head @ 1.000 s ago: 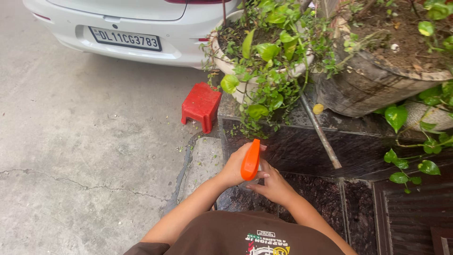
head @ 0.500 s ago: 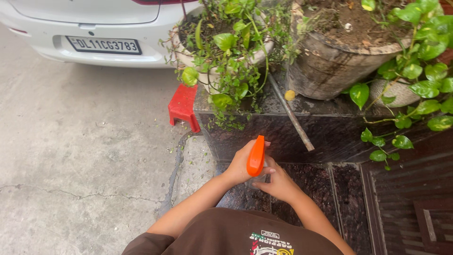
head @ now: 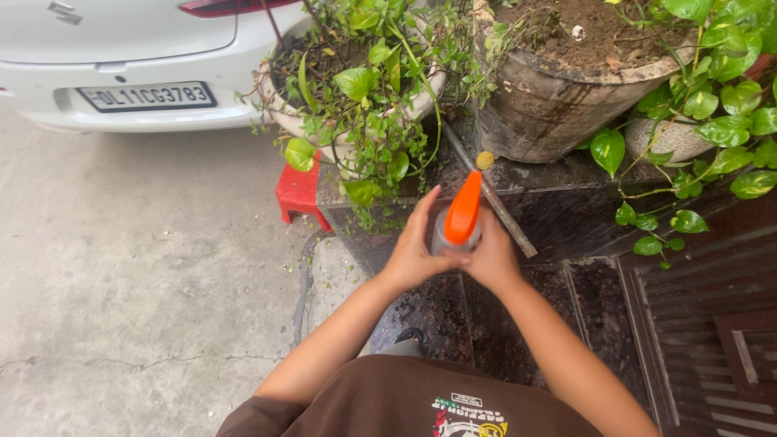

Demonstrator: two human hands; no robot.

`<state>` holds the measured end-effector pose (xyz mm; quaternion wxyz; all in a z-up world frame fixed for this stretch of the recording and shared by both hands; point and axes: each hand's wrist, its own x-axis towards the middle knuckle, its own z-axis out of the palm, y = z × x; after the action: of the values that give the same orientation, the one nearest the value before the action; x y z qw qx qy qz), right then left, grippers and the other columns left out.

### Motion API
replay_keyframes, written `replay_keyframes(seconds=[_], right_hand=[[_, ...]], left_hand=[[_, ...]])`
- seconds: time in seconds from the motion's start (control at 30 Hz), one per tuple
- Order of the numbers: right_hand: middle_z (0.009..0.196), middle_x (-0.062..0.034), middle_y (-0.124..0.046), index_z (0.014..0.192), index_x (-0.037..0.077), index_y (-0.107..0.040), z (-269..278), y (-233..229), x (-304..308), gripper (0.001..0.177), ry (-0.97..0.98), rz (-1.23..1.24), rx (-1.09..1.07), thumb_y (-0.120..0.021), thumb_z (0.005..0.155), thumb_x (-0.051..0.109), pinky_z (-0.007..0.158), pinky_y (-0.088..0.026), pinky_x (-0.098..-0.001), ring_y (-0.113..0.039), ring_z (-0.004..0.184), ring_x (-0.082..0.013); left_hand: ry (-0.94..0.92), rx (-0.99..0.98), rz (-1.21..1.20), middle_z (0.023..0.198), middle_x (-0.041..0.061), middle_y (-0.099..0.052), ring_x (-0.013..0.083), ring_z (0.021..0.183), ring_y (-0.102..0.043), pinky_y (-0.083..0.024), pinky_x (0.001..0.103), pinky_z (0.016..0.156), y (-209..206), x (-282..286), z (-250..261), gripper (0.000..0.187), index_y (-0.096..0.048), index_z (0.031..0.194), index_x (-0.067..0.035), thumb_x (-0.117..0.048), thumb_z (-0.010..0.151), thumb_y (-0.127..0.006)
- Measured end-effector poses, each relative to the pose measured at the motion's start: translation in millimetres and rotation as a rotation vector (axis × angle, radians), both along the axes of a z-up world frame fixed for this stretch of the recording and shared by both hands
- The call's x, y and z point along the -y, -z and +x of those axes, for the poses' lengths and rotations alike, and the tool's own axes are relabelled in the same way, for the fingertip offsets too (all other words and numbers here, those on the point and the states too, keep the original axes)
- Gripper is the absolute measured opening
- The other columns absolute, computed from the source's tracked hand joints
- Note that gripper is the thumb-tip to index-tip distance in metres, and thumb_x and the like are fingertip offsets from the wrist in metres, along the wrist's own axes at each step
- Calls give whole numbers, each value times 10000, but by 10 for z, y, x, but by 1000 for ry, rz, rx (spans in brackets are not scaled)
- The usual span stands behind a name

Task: The person cleans potted plants by picking off yellowed leaves, spraying the foliage with water from a spray bottle, and wiping the pot's exterior and leaves with a cloth.

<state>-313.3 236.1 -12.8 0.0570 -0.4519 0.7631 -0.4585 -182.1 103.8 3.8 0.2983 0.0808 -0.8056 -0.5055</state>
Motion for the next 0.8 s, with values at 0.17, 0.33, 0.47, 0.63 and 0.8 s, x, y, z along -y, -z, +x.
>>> replay_keyframes(seconds=[0.17,0.33,0.47,0.63,0.8], right_hand=[[1220,-142,-705,1294,60,-563,-539,55,493,814,127,-32,90,-968,615,256,987,-544,-396,-705,1157,-296],[1231,-175,-679,1312,25,-536,-872,140,877,865,190,-48,20,-980,606,255,976,-527,-419,-680,1152,-325],[1239,-198,-663,1322,19,-515,-1026,234,1132,892,252,5,36,-997,609,253,956,-529,-426,-670,1149,-341],[1230,-186,-683,1354,26,-493,-1221,426,1370,891,182,-38,47,-960,615,194,975,-538,-423,-684,1159,-345],[1266,-218,-648,1357,17,-478,-1387,474,1533,888,171,-39,-19,-963,624,142,974,-521,-452,-651,1180,-388]], left_hand=[[-61,106,52,1575,228,-452,360,1463,-457,-373,439,1208,349,420,-181,935,-371,1561,-58,-323,809,-860],[-20,209,110,1572,241,-433,372,1461,-439,-367,446,1188,535,635,-158,897,-347,1565,-68,-320,850,-826],[-8,321,158,1542,243,-445,374,1441,-446,-377,441,1157,485,750,-126,920,-330,1587,-108,-302,838,-828],[36,493,285,1500,176,-506,309,1258,-595,-557,401,849,498,797,-159,919,-328,1578,-162,-309,799,-794],[119,344,322,1477,175,-524,269,1225,-631,-533,333,968,714,795,-211,829,-362,1549,-120,-145,847,-802]])
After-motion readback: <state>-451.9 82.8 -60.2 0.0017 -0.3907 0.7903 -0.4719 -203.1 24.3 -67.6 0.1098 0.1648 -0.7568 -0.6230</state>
